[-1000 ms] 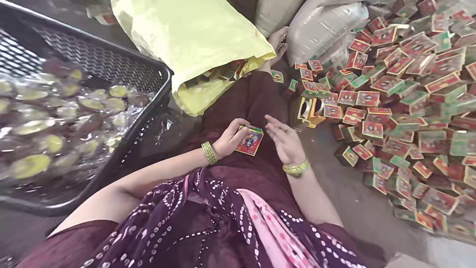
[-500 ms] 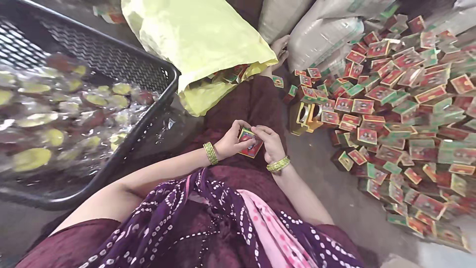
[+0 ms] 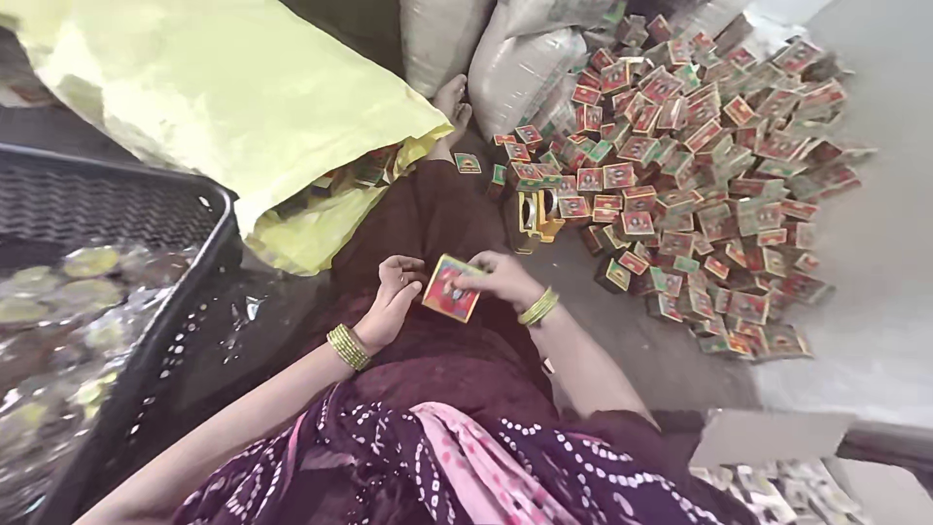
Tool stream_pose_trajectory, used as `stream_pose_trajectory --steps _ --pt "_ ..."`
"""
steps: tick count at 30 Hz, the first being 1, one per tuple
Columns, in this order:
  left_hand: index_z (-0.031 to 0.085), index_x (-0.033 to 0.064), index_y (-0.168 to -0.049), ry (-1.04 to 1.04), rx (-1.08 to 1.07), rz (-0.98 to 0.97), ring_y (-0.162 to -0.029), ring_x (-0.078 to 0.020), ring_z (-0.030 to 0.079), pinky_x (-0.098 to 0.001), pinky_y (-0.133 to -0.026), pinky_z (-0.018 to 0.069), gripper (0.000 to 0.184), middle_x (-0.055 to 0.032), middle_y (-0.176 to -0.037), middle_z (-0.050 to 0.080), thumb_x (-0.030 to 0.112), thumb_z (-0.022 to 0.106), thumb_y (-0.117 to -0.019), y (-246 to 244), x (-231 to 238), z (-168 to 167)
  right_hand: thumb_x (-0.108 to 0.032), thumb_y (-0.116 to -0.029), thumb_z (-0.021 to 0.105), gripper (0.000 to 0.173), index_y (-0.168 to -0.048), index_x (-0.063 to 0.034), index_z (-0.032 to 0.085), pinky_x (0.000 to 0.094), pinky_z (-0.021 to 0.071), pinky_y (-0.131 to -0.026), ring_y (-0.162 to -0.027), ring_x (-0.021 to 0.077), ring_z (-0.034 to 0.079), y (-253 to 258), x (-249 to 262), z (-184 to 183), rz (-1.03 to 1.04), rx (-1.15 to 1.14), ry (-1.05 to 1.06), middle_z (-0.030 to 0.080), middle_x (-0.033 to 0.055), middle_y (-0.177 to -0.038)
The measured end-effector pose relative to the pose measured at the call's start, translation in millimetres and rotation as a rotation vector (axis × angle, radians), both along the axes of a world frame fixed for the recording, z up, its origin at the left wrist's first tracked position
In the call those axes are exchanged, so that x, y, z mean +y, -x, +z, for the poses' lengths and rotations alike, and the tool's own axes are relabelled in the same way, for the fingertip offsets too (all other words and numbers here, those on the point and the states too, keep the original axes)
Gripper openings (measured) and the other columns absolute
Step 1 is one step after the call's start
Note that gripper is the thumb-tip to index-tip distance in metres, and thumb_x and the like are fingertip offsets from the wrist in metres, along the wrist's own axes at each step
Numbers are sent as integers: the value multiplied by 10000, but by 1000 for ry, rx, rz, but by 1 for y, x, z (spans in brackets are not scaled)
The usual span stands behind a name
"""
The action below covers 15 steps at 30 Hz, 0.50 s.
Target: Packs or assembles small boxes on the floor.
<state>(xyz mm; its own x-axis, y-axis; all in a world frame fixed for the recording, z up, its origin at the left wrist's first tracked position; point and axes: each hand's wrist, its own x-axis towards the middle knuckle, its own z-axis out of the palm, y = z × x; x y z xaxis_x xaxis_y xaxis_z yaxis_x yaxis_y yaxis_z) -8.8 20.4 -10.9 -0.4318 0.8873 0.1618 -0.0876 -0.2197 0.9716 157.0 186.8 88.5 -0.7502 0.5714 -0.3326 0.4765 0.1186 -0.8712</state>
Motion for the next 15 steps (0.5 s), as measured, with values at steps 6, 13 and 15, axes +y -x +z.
stream_pose_trajectory --steps 6,13,15 --pt "306 28 -1434 80 28 -23 -1014 -207 697 -403 -784 640 588 -116 -1334 547 355 539 -1004 1 -1 1 -232 -1089 421 405 -1420 -2 402 389 594 -920 -1065 216 673 -70 119 122 -896 950 -269 617 129 -1224" --pt "380 11 -1402 104 73 -18 -952 -200 709 -392 -783 640 466 -132 -1286 587 254 525 -1031 5 0 6 -129 -1004 582 348 -1334 -55 504 399 602 -856 -957 182 685 -58 80 66 -643 743 -310 659 60 -1145" --pt "417 10 -1377 95 97 17 -929 -201 717 -390 -784 643 425 -131 -1250 617 230 541 -1036 6 -2 8 -63 -949 648 365 -1294 -18 538 377 616 -789 -881 184 696 -41 52 20 -518 570 -211 676 92 -1099"
